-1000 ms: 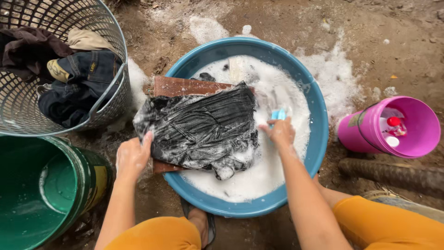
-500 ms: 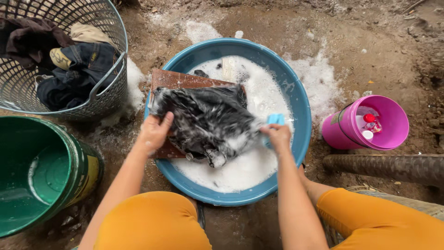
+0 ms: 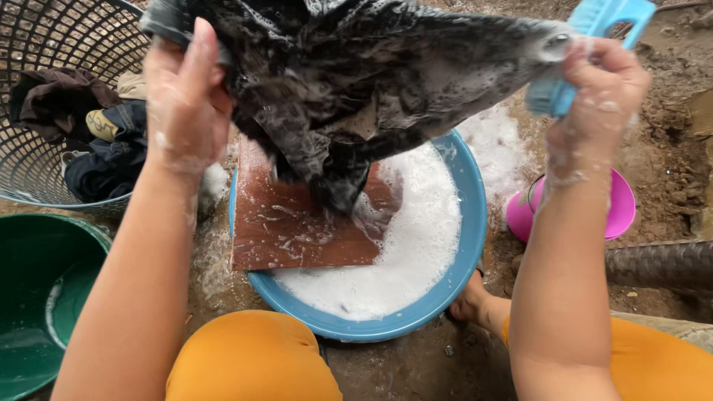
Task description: The person is washing dark clothes by hand in a basin of soapy water, using a wooden board as a scrubbing surface and a blue brush.
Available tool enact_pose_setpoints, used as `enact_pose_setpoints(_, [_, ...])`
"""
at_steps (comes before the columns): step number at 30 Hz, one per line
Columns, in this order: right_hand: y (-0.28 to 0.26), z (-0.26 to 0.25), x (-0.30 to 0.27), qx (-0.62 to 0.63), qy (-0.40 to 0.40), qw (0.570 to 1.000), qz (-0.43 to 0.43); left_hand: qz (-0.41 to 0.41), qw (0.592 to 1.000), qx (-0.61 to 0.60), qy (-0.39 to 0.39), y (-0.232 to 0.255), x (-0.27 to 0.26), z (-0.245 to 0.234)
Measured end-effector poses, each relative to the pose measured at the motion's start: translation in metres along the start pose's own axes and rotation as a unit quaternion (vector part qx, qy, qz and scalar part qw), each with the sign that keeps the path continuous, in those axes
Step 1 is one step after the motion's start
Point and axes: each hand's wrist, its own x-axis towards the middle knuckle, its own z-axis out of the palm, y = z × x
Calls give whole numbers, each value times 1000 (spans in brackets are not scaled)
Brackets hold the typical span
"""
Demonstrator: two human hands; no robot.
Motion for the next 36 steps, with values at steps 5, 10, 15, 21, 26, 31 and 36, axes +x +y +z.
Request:
enact_pose_setpoints(5, [-13, -26, -28, 89, -19, 996, -10, 101, 948, 251, -169, 5, -30, 13])
enact_pose_setpoints(10, [-10, -62, -49, 129, 73, 989, 17, -109, 946, 292, -89, 32, -64, 26])
enact_pose_setpoints(15, [-34, -74, -55, 130, 61, 988, -47, -50, 970, 197, -130, 90, -87, 45])
enact_pose_setpoints(21, [-8, -58, -39, 85, 56, 992, -71, -88, 990, -16, -113, 92, -89, 33])
enact_pose_setpoints(26, [171, -1, -36, -64, -10, 997, -40, -233, 936, -172, 200, -53, -82, -37])
enact_pose_setpoints(31, [310, -27, -140, -226, -78, 952, 193, -419, 878, 179, 149, -197, -141, -71])
enact_pose_setpoints(36, [377, -96, -208, 8, -26, 952, 304, -197, 840, 478, 166, -215, -160, -85])
